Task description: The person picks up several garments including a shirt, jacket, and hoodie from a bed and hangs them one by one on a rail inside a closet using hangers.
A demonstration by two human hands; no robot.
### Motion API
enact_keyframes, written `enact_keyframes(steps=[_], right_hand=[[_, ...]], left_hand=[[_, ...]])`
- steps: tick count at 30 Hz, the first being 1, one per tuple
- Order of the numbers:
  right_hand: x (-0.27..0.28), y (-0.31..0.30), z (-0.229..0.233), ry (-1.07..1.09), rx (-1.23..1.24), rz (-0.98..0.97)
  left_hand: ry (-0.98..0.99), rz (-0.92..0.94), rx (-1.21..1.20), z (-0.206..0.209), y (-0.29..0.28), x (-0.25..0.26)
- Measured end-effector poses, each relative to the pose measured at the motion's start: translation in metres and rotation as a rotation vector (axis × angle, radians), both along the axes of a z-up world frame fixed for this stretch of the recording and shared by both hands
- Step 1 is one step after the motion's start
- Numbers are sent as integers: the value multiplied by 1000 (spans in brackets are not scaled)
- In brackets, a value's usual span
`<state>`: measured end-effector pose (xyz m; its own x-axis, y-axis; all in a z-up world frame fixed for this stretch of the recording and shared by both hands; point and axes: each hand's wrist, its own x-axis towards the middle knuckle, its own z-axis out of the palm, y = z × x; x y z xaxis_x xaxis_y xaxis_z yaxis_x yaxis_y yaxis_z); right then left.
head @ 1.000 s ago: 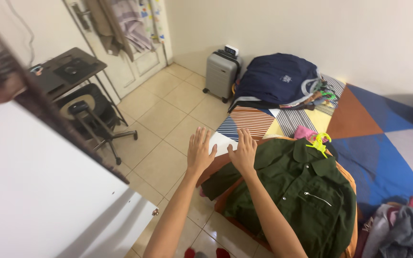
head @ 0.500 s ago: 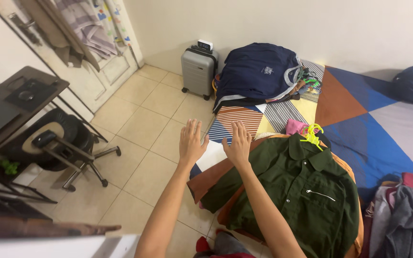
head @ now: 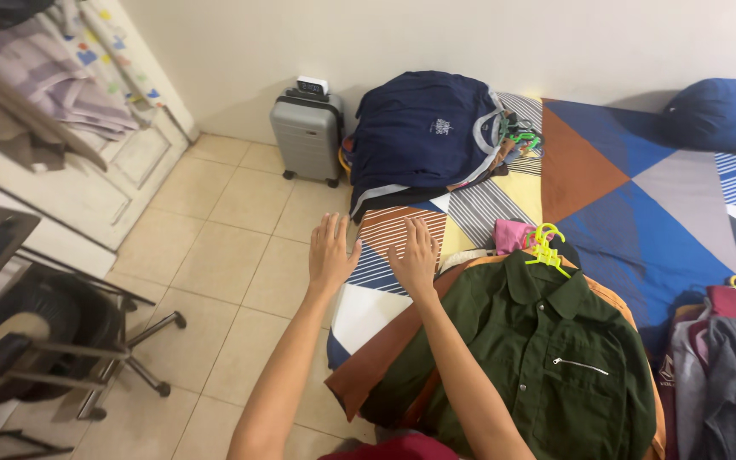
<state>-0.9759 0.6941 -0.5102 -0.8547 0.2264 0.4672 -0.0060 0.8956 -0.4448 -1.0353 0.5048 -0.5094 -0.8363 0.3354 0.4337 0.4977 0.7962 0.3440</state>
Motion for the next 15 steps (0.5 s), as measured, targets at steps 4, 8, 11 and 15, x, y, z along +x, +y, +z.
enact_keyframes(steps=[4,8,11,15], right_hand=[[-19,17,-12,-10,-2,-51],[-38,22,-25,-50,3,-155],[-59,12,-36,-60,3,-217],[-92,-16,-46,-47,14,-305]], left_hand=[[6,-62,-10,-12,8,-34],[-36,-102,13,-25,7,-65],[-41,-164,32,-38,-4,-99],[-39,-226,32,-55,-27,-148]])
